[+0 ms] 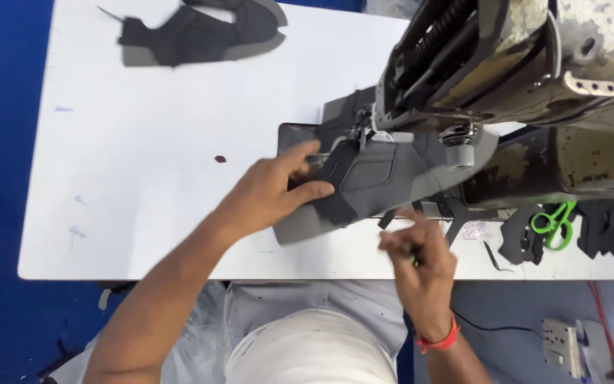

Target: The person uses a green utility knife to trim excess material from the edges of a gray and black shoe upper. They rotate the piece and cut along the seams, then place the trimmed upper on the table.

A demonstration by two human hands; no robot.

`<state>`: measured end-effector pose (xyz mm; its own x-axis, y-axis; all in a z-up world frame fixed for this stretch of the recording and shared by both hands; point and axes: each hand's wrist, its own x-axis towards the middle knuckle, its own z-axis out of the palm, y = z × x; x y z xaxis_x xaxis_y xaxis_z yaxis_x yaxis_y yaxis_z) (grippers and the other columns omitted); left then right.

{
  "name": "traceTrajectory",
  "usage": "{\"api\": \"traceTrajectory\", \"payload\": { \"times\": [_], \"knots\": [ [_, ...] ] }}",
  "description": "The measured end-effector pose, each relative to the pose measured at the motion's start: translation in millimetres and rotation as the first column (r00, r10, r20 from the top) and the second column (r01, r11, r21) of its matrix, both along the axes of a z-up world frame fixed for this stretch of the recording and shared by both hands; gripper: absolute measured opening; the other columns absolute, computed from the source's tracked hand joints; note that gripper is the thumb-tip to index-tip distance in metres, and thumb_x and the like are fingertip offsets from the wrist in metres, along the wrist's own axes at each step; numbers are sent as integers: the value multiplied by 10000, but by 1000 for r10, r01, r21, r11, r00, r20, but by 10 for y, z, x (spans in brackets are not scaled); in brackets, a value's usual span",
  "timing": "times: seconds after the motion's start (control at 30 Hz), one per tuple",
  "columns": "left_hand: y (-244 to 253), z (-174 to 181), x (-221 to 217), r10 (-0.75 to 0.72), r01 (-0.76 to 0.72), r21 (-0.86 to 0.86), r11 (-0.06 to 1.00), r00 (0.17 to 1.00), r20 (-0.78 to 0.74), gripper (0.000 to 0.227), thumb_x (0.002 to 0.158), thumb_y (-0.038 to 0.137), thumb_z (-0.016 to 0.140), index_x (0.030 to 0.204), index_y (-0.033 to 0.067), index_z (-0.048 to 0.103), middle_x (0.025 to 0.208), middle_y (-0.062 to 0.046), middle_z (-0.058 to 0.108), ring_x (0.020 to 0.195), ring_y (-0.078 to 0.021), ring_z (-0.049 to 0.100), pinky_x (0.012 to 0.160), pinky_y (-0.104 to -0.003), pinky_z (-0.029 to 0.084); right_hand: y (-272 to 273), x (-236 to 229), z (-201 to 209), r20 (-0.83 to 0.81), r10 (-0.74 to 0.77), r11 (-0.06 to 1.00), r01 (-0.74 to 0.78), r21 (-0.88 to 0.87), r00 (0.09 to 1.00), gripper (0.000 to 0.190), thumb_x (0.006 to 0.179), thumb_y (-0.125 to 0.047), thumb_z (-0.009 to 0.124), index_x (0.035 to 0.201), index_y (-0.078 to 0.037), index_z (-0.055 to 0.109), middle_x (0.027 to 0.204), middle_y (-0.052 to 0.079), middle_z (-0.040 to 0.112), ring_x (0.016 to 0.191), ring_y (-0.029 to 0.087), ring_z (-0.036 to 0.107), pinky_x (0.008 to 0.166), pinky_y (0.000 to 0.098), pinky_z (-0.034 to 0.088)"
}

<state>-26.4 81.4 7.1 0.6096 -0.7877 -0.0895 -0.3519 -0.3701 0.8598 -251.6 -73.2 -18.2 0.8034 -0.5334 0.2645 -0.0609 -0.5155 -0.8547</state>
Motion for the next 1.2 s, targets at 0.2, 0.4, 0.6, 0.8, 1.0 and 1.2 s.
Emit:
{"api": "traceTrajectory", "payload": {
  "times": [0.2, 0.4, 0.6, 0.8, 1.0, 1.2],
  "knots": [
    [-150, -132, -315, 49, -78, -96, 992, 961, -273, 609, 898, 313, 753, 1425, 57, 588, 816, -40, 716, 682, -90, 613, 658, -268, 533, -502, 414, -125, -144, -64, 896, 120, 428, 988, 546, 994, -119, 682, 1519, -77, 537, 771, -26, 585, 585, 20, 468, 484, 186, 366],
    [-235, -280, -277, 35, -75, -164, 984, 971, -235, 599, 917, 256, 740, 1455, 61, 564, 787, -64, 687, 654, -111, 561, 650, -282, 524, -557, 643, -106, -102, -37, 914, 75, 398, 994, 441, 968, -94, 735, 1396, -41, 645, 851, -72, 618, 683, -1, 475, 582, 164, 375],
    [-297, -603, -304, 86, -109, -231, 967, 991, -105, 560, 926, 259, 758, 1432, 72, 606, 958, -60, 742, 896, -174, 610, 895, -334, 497, -742, 730, -139, -189, -41, 954, 95, 283, 981, 420, 950, -63, 759, 1359, -22, 673, 960, -19, 685, 811, 40, 565, 703, 189, 488],
    [-437, -828, -274, 112, -151, -331, 931, 985, -133, 545, 947, 260, 753, 1435, 71, 602, 1033, -73, 755, 942, -167, 644, 921, -316, 506, -919, 857, -273, -16, -60, 911, 62, 407, 998, 242, 947, -56, 769, 1155, 6, 664, 1053, -9, 717, 960, 59, 683, 842, 216, 568],
    [-546, -872, -164, 112, -193, -336, 922, 963, -244, 558, 944, 248, 752, 1448, 70, 593, 997, -75, 745, 870, -134, 642, 828, -277, 536, -1073, 985, -257, -141, -99, 939, 139, 316, 985, 128, 944, -54, 826, 997, 20, 736, 907, 64, 712, 797, 130, 636, 694, 295, 513],
    [-648, -864, -29, 110, -195, -344, 918, 961, -252, 568, 944, 250, 745, 1448, 50, 575, 1072, -68, 753, 910, -115, 666, 861, -262, 543, -1281, 1029, -444, -131, -44, 996, 54, 68, 990, 114, 931, -11, 764, 1044, -1, 758, 988, 50, 763, 872, 129, 719, 772, 276, 584]
  ]
}}
